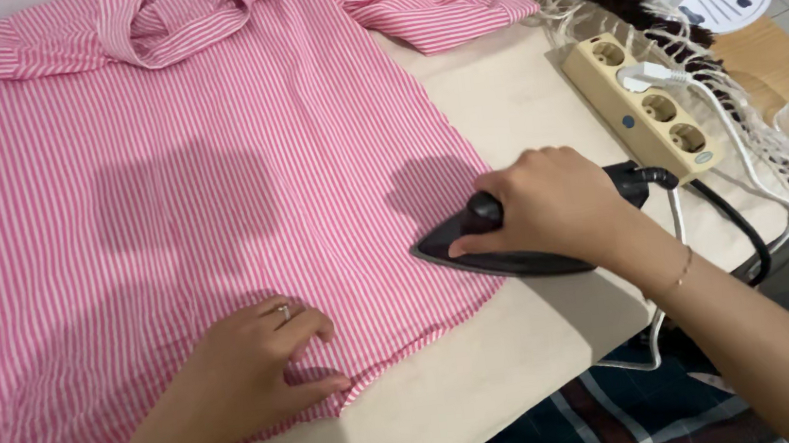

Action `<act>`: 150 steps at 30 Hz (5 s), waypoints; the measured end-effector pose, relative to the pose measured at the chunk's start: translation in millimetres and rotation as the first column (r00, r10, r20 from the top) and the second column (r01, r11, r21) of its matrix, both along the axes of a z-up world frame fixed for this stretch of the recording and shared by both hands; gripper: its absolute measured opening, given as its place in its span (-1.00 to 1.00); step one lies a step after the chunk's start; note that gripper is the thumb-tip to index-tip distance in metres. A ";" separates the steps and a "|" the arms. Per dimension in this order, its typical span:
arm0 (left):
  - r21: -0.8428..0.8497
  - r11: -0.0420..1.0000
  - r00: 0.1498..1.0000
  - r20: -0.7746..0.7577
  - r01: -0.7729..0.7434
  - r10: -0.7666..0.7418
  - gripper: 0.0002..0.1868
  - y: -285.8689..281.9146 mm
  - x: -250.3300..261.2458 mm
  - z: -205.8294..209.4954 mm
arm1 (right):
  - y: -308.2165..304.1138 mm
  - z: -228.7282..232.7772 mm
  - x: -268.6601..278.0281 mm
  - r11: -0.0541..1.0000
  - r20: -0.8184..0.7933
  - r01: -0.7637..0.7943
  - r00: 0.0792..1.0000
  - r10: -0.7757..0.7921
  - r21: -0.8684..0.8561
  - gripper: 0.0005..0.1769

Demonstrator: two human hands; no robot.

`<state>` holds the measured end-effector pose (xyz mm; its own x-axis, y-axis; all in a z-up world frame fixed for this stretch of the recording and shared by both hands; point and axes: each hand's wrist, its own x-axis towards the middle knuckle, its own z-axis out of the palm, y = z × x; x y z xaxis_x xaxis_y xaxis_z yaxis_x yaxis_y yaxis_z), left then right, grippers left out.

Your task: The person irons a pink and white striped shirt laid on a cloth-covered surface. They smooth the fabric, iron the body and sleeves, flip the shirt, and then place it on a hanger.

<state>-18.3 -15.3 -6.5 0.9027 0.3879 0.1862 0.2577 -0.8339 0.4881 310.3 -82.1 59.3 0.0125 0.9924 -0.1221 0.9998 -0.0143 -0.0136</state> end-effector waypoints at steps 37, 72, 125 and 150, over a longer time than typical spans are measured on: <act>-0.222 0.849 0.862 -0.300 -0.480 0.409 -0.46 -18.3 -59.8 53.4 | -34.3 6.4 -109.4 0.945 -0.116 -0.316 0.939 0.325 0.088 -0.40; 0.165 0.875 0.851 0.371 -0.456 0.373 -0.86 -104.9 -106.7 0.3 | 36.4 -14.1 -140.7 0.839 -0.031 -0.461 0.871 0.489 0.288 -0.28; -0.426 0.714 0.612 0.371 -0.556 0.698 -0.82 -107.4 -122.1 -18.4 | -17.4 0.1 -180.1 0.825 -0.026 -0.550 0.830 0.558 0.131 -0.29; 0.256 0.873 0.907 0.188 -0.416 0.377 -0.40 -117.1 9.8 -19.7 | 8.8 -12.6 -0.3 0.968 0.078 0.067 0.993 -0.088 0.241 -0.20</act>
